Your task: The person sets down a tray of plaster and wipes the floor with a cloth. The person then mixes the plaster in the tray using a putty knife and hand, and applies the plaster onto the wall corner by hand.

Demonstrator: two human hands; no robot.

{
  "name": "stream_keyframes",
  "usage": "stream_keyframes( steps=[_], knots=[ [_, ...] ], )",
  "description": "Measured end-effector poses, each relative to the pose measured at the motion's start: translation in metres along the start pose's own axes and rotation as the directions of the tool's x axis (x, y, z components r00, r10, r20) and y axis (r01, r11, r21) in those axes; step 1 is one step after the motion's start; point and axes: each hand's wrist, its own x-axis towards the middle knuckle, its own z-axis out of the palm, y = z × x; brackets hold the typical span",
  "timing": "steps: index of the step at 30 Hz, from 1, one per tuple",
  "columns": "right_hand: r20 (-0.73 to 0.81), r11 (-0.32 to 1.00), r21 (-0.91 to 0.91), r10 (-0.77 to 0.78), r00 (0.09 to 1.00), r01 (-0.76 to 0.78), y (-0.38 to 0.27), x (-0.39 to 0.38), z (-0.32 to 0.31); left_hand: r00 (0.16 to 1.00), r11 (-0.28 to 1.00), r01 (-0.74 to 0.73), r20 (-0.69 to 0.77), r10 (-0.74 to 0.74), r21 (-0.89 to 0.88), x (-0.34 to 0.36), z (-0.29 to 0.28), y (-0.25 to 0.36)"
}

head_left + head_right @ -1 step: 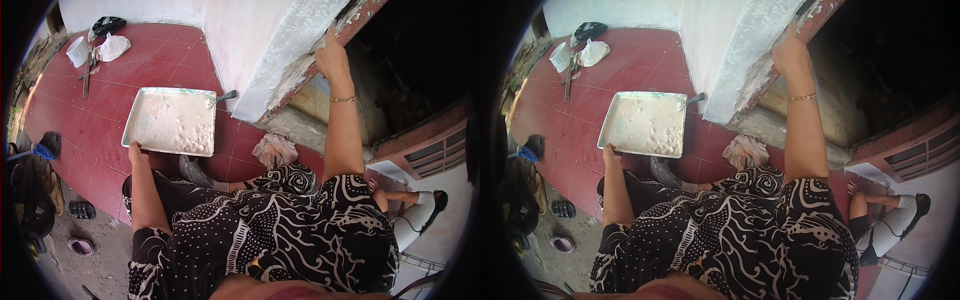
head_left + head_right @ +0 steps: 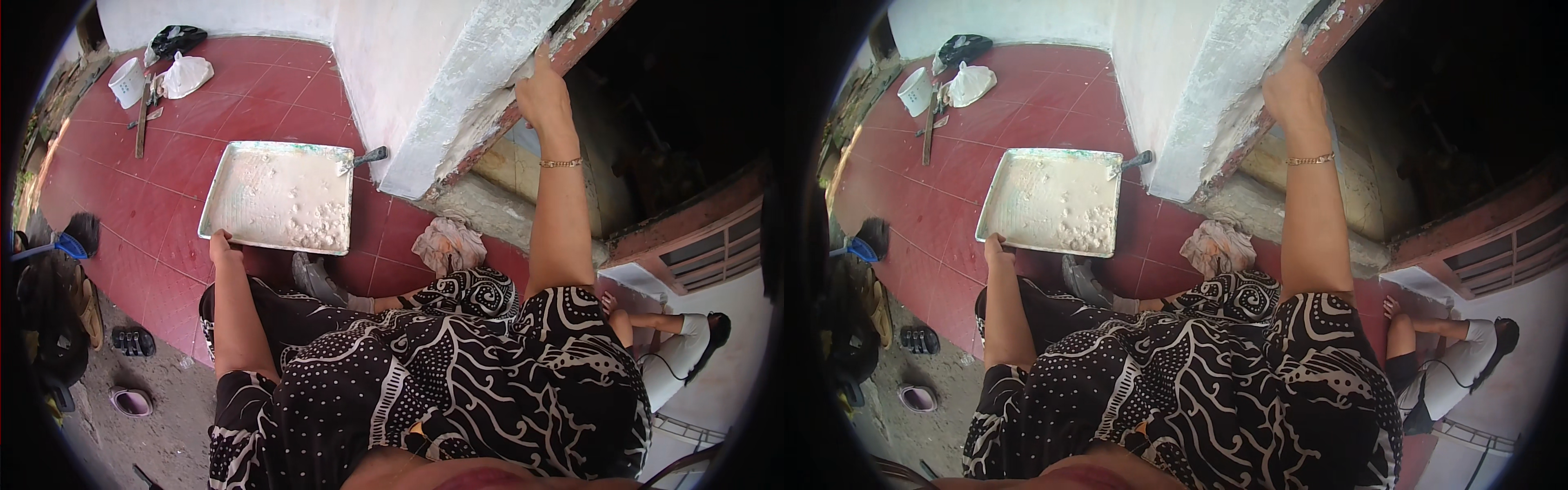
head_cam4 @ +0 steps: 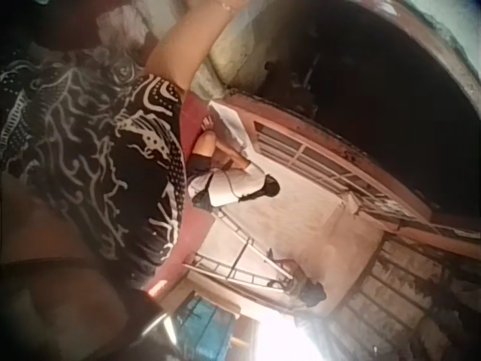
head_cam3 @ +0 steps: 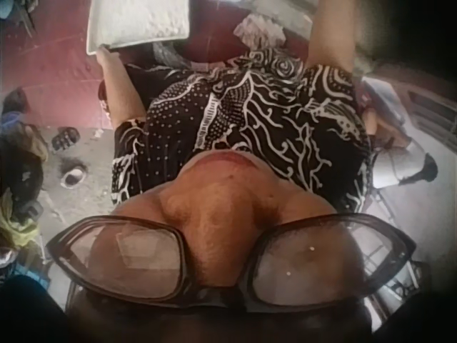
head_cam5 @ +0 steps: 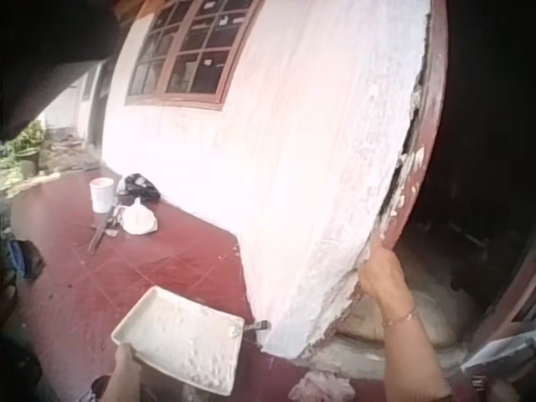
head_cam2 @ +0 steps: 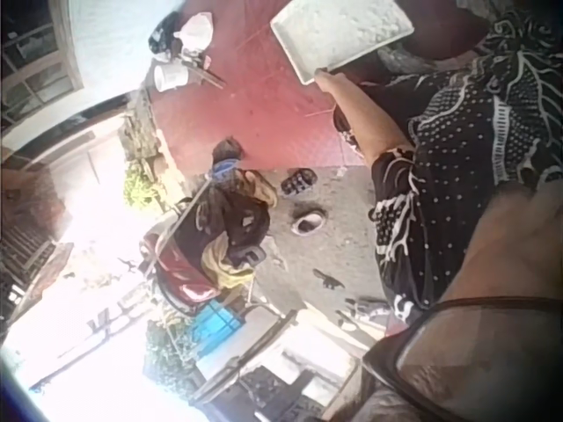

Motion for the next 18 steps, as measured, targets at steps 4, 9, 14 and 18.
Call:
stream_keyframes(
  steps=[4,9,14,18],
  knots=[
    [0.042,0.999,0.040,0.011,0.999,-0.013,-0.001,0.004,0.007,1.000,0.999,-0.031,0.001,0.031,-0.038,0.009,0.001,-0.004],
    [0.039,0.999,0.046,-0.023,0.999,0.021,0.008,0.001,0.016,1.000,0.997,-0.010,0.012,0.011,-0.071,-0.002,-0.005,-0.004],
    [0.056,0.999,0.038,0.015,0.998,-0.017,-0.007,-0.016,-0.001,1.000,0.994,-0.014,0.026,0.017,-0.113,-0.019,-0.030,-0.003],
    [-0.038,0.998,-0.004,-0.070,0.997,0.070,0.006,-0.028,-0.011,0.998,0.994,-0.045,0.030,0.049,-0.101,-0.026,-0.042,0.001]
  ],
)
